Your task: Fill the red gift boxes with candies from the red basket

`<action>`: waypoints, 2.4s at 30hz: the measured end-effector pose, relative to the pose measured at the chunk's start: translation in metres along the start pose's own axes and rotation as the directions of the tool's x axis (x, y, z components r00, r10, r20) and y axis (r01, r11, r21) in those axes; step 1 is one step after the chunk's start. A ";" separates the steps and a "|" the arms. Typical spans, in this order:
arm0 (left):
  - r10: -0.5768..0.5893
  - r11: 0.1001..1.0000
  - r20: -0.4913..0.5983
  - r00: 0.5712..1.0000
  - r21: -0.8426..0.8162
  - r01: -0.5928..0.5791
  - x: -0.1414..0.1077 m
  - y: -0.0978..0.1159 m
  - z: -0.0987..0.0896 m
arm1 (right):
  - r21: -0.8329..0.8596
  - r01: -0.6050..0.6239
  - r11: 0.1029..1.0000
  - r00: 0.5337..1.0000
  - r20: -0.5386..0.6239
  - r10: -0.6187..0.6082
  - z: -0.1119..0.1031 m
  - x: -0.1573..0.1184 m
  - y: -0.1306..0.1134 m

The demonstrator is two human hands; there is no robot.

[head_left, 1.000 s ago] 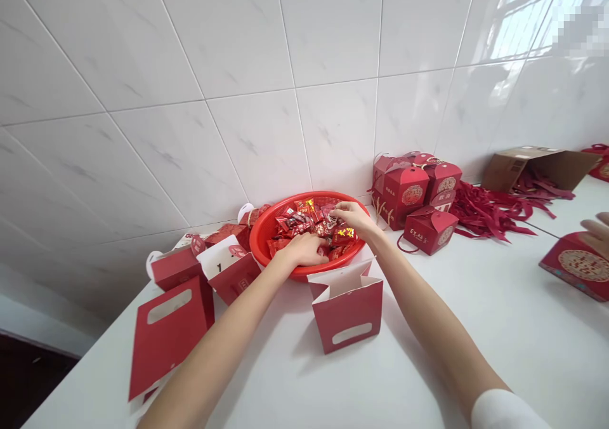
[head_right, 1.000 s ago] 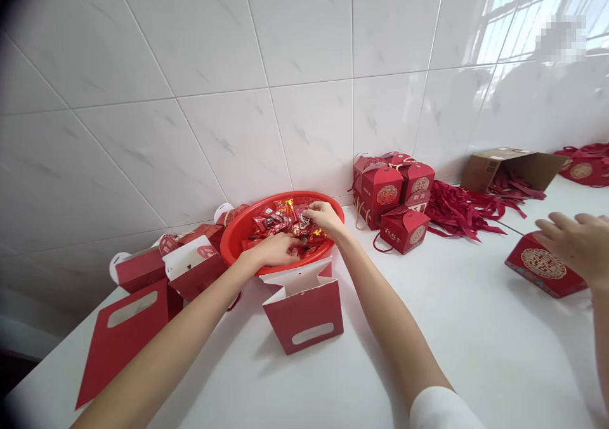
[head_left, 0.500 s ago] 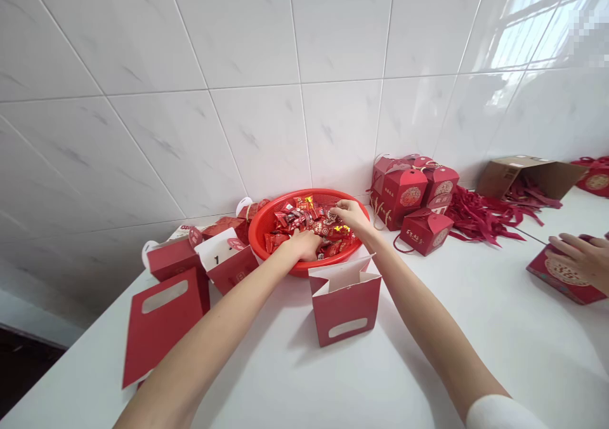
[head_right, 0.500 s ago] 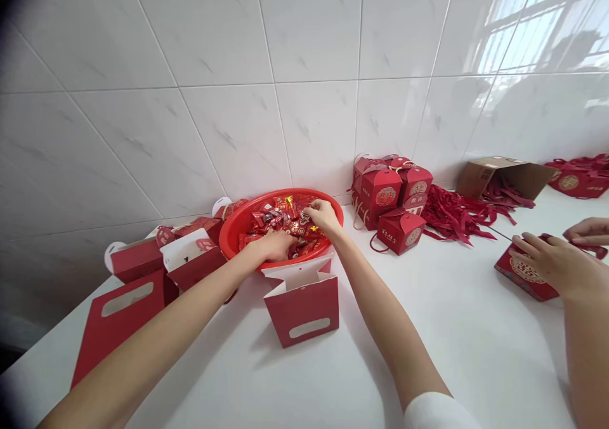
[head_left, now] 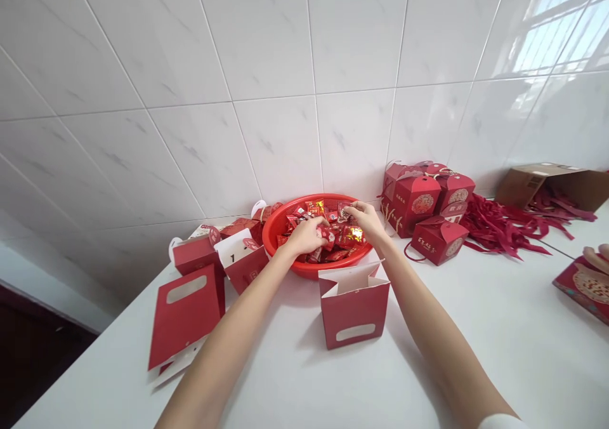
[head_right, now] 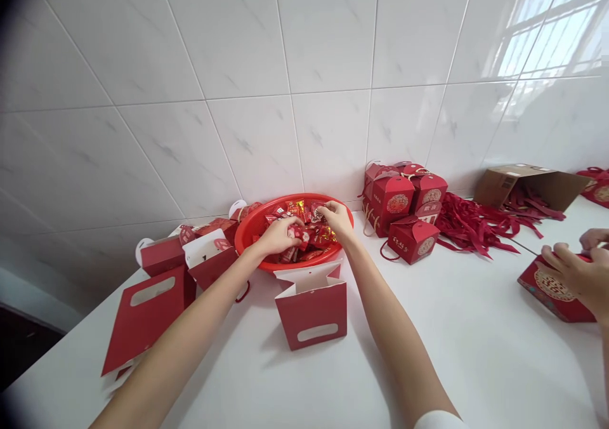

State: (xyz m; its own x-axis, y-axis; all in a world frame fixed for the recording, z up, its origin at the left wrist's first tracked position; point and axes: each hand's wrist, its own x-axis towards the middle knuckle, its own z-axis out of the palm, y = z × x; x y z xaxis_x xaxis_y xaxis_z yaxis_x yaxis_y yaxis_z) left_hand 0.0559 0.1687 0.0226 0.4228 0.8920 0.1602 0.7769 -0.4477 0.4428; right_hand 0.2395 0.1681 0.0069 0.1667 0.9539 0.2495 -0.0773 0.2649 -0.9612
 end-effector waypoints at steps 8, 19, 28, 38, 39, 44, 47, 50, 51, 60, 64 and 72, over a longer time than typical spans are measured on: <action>-0.042 0.889 -0.306 0.951 -0.446 -0.105 0.004 -0.012 0.003 | 0.027 -0.069 0.997 0.990 0.128 0.065 0.000 -0.001 -0.002; -0.005 0.832 -0.253 0.968 -0.538 -0.136 0.001 -0.012 0.005 | -0.011 -0.146 0.989 0.930 0.340 0.141 -0.005 -0.007 -0.010; 0.000 0.664 -0.075 0.997 -0.746 -0.056 -0.002 -0.003 0.002 | -0.010 -0.112 0.994 0.946 0.305 0.110 -0.005 -0.004 -0.006; -0.006 0.766 -0.166 0.986 -0.634 -0.103 -0.001 -0.007 0.002 | 0.032 -0.112 0.993 0.957 0.273 0.099 -0.005 -0.007 -0.008; -0.019 0.771 -0.189 0.982 -0.628 -0.106 0.000 -0.007 0.002 | 0.036 -0.108 0.994 0.959 0.268 0.095 -0.005 -0.007 -0.008; -0.126 0.807 -0.160 0.979 -0.591 0.007 0.003 -0.007 0.003 | 0.042 -0.098 0.994 0.969 0.233 0.086 -0.004 -0.006 -0.006; -0.111 0.895 -0.078 0.991 -0.441 0.065 0.002 -0.008 0.006 | 0.060 -0.113 0.992 0.973 0.209 0.098 -0.004 -0.004 -0.005; -0.157 0.974 -0.057 0.986 -0.172 0.146 -0.002 -0.007 0.006 | 0.073 -0.128 0.989 0.975 0.194 0.112 -0.004 -0.004 -0.005; -0.209 0.976 -0.057 0.976 -0.076 0.205 -0.003 -0.007 0.005 | 0.072 -0.128 0.989 0.975 0.192 0.113 -0.004 -0.003 -0.005; -0.385 0.892 0.037 0.922 0.273 0.361 -0.010 -0.003 0.000 | 0.061 -0.094 0.994 0.981 0.176 0.082 -0.003 -0.004 -0.004; -0.277 0.941 0.084 0.957 0.225 0.252 -0.010 -0.008 0.001 | 0.042 -0.074 0.996 0.981 0.180 0.065 -0.003 -0.004 -0.003; -0.169 0.983 0.290 0.942 0.115 0.141 -0.011 -0.012 0.001 | 0.026 -0.076 0.997 0.983 0.169 0.071 -0.003 -0.004 -0.002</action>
State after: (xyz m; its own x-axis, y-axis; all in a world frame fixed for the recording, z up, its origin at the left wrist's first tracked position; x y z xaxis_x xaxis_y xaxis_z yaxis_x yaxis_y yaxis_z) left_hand 0.0423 0.1645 0.0150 0.4024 0.8977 -0.1794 0.8771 -0.3219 0.3564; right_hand 0.2418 0.1636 0.0079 -0.0078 0.9803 0.1972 -0.1153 0.1950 -0.9740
